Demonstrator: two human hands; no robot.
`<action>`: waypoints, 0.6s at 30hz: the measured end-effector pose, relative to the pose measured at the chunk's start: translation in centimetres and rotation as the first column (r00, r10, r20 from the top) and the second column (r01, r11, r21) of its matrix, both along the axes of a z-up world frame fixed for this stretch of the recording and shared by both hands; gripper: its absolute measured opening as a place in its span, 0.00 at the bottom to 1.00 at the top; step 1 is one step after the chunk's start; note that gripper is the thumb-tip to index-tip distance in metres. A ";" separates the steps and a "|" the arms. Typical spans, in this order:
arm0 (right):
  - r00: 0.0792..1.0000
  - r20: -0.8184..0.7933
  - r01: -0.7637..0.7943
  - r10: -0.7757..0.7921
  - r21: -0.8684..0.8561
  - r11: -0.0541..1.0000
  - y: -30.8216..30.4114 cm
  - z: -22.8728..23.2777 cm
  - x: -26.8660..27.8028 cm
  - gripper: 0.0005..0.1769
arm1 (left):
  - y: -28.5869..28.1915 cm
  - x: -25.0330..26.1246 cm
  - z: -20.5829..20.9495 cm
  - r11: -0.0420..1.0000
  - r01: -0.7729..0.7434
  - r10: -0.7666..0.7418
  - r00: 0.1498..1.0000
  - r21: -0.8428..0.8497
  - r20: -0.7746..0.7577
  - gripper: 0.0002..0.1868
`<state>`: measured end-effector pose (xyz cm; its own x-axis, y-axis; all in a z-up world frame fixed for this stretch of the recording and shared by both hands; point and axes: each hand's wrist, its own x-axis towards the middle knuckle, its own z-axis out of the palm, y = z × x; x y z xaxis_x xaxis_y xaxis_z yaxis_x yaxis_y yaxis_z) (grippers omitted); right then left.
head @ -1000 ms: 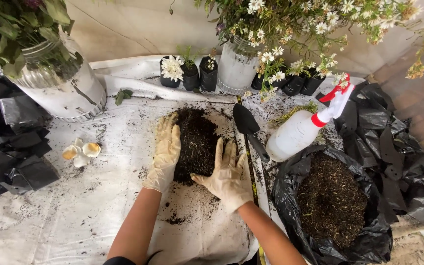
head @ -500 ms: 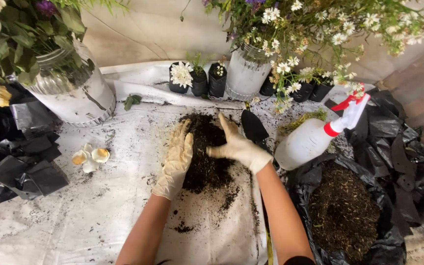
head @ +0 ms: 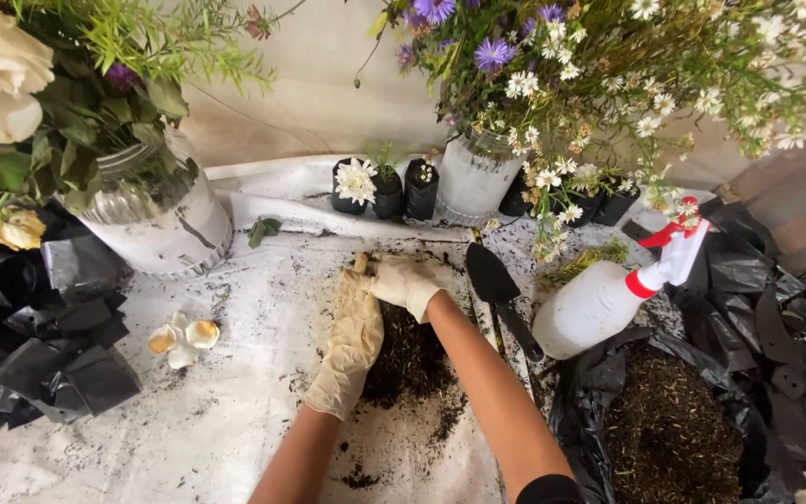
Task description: Mixing soil components on a work surface using a hand trowel and gloved hands in a nursery setting.
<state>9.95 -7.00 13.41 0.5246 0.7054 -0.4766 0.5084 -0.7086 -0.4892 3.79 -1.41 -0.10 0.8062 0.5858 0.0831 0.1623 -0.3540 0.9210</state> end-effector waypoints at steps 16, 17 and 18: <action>0.968 0.070 -0.222 0.239 -0.197 0.955 -3.8 5.4 -2.4 0.70 | 0.2 -2.3 4.8 0.928 0.053 -0.056 0.998 -0.370 0.001 0.31; 0.958 0.096 -0.240 0.269 -0.241 0.940 -4.1 5.4 -3.1 0.76 | 0.2 -2.1 5.3 0.912 0.056 -0.061 0.998 -0.405 -0.001 0.31; 0.959 0.092 -0.241 0.270 -0.244 0.939 -4.3 4.5 -3.3 0.76 | 0.1 -2.5 5.4 0.911 0.054 -0.061 0.998 -0.409 -0.004 0.31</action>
